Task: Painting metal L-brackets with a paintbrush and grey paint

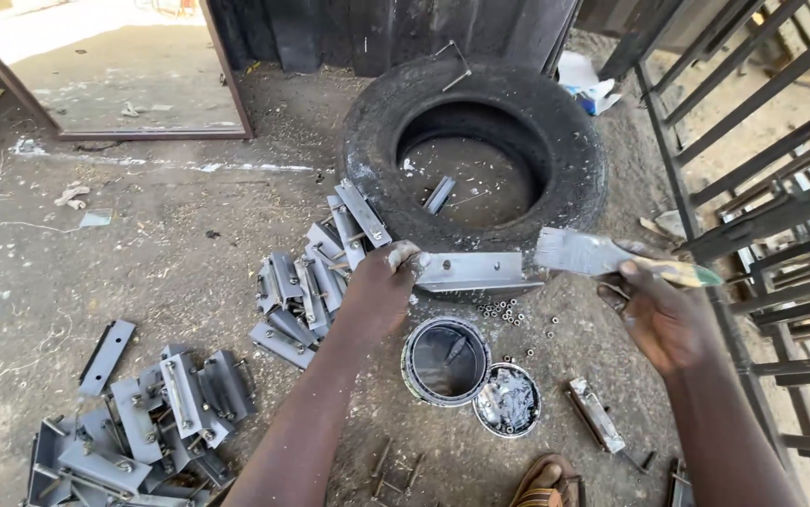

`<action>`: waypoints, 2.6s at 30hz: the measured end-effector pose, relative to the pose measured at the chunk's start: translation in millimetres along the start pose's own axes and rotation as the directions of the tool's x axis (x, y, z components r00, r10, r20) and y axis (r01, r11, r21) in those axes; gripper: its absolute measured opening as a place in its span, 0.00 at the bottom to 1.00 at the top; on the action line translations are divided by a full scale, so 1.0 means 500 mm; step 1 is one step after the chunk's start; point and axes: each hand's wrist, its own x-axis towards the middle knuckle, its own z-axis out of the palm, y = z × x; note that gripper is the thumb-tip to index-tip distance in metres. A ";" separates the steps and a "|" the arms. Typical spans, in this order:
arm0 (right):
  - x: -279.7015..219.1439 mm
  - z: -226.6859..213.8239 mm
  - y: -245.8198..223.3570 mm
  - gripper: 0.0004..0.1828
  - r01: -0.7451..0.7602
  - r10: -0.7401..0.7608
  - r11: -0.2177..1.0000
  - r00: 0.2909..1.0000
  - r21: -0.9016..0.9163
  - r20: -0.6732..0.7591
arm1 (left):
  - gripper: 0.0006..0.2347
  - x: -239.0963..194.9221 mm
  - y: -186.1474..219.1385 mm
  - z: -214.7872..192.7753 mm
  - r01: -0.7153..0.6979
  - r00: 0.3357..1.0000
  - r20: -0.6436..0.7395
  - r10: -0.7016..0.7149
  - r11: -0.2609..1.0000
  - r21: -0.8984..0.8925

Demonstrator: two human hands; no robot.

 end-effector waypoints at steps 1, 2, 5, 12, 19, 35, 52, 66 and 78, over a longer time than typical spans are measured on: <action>-0.019 0.006 -0.031 0.13 0.005 -0.004 1.000 0.996 -0.008 0.091 | 0.13 -0.009 0.020 -0.002 0.119 0.992 0.037 -0.119 0.993 0.007; -0.037 0.024 -0.037 0.13 0.008 -0.008 1.000 0.996 -0.008 0.093 | 0.13 -0.015 0.026 0.001 0.116 0.993 0.034 -0.116 0.993 0.006; -0.085 0.093 -0.039 0.13 0.095 -0.098 0.995 0.956 0.024 0.275 | 0.10 -0.030 0.032 0.006 0.090 0.991 0.097 -0.089 0.996 -0.008; -0.106 0.174 -0.022 0.14 0.249 -0.190 0.910 0.961 -0.330 0.203 | 0.11 -0.049 0.008 0.027 -0.075 0.994 0.058 0.092 0.965 -0.251; -0.087 0.185 -0.035 0.15 0.245 -0.183 0.902 0.963 -0.356 0.199 | 0.12 -0.007 -0.004 0.049 -0.109 0.991 0.059 0.124 0.972 -0.207; -0.100 0.195 -0.049 0.17 0.291 -0.249 0.835 0.957 -0.466 0.151 | 0.14 -0.032 -0.021 0.048 -0.062 0.997 0.028 0.070 0.973 -0.221; -0.111 0.150 -0.077 0.10 0.328 -0.345 0.799 0.936 -0.505 0.062 | 0.14 0.009 -0.045 0.052 -0.173 0.985 -0.063 0.161 0.907 -0.383; -0.070 0.037 -0.083 0.14 0.330 -0.329 0.838 0.941 -0.434 0.078 | 0.10 -0.042 0.049 0.000 -0.031 0.998 -0.059 0.019 0.979 -0.202; -0.067 0.034 -0.099 0.08 0.218 -0.097 0.796 0.967 -0.564 0.237 | 0.09 -0.049 0.072 0.001 0.006 0.999 0.040 -0.005 1.000 -0.023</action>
